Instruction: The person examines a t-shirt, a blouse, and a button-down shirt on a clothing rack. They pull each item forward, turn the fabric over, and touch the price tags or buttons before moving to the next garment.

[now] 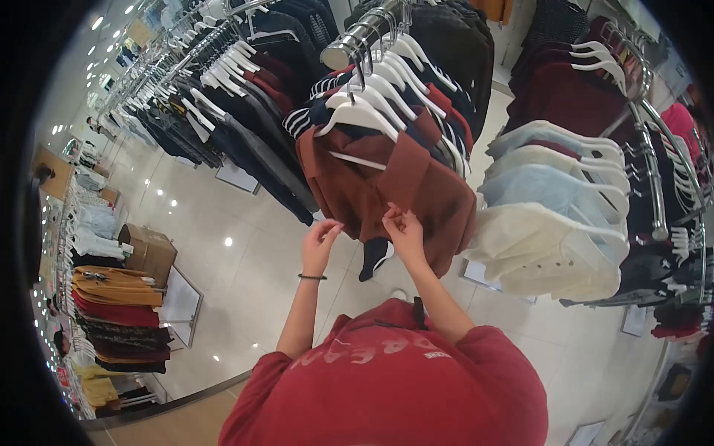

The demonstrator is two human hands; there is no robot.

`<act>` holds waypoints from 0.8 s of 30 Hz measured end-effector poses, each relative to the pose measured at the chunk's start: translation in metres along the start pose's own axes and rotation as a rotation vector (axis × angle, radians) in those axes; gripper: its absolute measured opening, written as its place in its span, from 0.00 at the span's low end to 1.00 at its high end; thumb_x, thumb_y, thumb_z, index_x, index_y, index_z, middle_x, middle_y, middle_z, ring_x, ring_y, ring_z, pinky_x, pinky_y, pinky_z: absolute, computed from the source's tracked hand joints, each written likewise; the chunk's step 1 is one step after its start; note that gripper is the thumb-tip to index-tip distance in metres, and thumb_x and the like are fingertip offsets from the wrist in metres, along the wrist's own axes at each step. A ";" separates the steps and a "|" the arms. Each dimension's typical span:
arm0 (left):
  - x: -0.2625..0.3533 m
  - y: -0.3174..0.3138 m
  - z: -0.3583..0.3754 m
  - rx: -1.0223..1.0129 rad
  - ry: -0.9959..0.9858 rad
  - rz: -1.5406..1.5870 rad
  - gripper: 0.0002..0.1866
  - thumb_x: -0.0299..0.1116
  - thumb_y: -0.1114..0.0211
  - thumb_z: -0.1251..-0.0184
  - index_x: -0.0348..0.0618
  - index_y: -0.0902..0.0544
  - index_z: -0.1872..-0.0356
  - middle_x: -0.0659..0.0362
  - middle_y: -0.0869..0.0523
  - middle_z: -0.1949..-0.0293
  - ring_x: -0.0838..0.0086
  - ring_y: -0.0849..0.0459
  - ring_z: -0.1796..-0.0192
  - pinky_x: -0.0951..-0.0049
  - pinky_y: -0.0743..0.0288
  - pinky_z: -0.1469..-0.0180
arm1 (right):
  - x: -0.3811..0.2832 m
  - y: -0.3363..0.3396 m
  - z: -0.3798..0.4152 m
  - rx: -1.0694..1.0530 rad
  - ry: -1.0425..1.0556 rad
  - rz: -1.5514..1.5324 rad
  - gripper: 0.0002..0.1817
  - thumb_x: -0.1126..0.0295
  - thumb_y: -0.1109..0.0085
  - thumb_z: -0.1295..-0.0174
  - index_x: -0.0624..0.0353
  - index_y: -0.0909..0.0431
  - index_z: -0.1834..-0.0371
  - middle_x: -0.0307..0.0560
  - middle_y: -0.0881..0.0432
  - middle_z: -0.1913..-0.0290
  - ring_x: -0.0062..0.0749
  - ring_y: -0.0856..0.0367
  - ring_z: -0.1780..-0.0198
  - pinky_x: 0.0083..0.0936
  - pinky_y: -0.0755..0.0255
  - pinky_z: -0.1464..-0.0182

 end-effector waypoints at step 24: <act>-0.035 -0.065 -0.102 0.026 -0.024 0.007 0.17 0.33 0.30 0.45 0.29 0.26 0.67 0.53 0.17 0.69 0.76 0.19 0.70 0.77 0.25 0.68 | 0.031 -0.075 0.010 0.132 0.006 0.429 0.20 0.78 0.44 0.50 0.63 0.28 0.50 0.52 0.29 0.52 0.46 0.27 0.52 0.32 0.31 0.52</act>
Point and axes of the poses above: each hand's wrist, its own z-axis away from the middle knuckle, its own y-axis out of the back of the hand, x = y × z, the point moved 3 cm from there along -z, towards the middle knuckle
